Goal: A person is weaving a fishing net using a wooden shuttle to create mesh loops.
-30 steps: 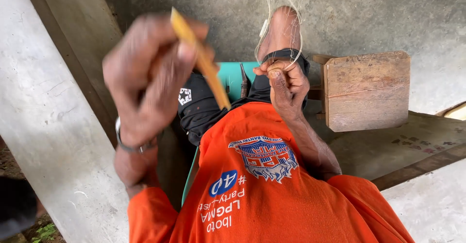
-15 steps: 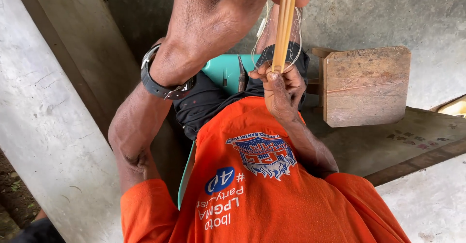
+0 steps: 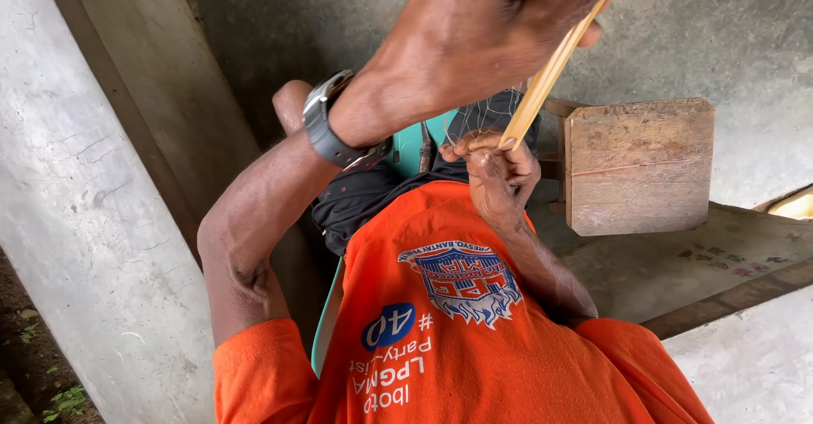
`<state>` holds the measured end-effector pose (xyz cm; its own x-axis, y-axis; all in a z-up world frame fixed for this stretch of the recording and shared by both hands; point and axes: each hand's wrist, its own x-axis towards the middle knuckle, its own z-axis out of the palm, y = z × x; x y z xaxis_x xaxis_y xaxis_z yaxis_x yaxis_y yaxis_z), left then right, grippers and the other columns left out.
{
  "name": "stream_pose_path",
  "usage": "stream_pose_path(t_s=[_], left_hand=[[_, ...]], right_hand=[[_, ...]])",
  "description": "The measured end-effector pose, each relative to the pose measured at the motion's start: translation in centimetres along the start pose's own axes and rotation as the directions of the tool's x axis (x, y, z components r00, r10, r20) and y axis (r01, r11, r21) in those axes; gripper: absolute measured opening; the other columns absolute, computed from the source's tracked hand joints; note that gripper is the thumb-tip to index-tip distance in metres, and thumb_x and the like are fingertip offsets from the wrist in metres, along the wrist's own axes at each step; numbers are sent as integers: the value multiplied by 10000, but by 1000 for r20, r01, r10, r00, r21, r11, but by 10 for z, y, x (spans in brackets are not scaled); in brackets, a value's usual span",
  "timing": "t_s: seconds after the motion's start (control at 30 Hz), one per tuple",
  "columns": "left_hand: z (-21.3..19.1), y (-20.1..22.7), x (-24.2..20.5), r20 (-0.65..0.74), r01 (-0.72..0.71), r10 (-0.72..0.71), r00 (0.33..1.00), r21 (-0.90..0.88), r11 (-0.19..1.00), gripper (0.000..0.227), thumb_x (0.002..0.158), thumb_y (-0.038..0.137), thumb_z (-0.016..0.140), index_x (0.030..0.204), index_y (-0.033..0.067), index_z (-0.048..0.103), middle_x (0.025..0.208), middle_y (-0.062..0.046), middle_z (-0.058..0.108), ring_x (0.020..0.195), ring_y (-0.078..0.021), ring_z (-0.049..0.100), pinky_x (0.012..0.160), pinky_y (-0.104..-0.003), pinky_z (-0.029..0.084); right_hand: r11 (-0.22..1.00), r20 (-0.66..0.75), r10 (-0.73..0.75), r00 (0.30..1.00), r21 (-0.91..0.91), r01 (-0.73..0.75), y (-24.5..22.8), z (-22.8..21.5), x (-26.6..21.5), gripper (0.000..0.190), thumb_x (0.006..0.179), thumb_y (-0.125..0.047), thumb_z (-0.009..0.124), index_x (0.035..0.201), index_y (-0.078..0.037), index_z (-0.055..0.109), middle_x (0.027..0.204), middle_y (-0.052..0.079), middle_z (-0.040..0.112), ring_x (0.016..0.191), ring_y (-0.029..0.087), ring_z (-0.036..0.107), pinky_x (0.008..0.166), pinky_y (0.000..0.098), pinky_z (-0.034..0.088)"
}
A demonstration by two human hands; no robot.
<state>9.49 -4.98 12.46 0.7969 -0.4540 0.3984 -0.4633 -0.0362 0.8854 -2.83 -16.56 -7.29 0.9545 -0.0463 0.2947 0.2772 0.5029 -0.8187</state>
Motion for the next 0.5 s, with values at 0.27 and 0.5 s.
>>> stream_pose_path(t_s=[0.27,0.5], left_hand=[[2,-18,8,-43,132,-133,990,-27,991,273,944,300,471,832,156,675,777,76,762,791,-88,887,571,-160,614],[0,16,-7,40,19,-14,999,-109,994,166,1064,208,468,1000,70,535,786,3,478,697,-99,651,642,-242,671]], right_hand=[[994,-50,39,998,105,-34,4,-9,-5,153,989,-30,684,1118,7,612,976,220,649,842,301,675,882,496,642],[994,-59,32,998,110,-26,15,-12,-6,219,966,-40,718,1160,-9,620,953,180,675,850,305,698,898,526,628]])
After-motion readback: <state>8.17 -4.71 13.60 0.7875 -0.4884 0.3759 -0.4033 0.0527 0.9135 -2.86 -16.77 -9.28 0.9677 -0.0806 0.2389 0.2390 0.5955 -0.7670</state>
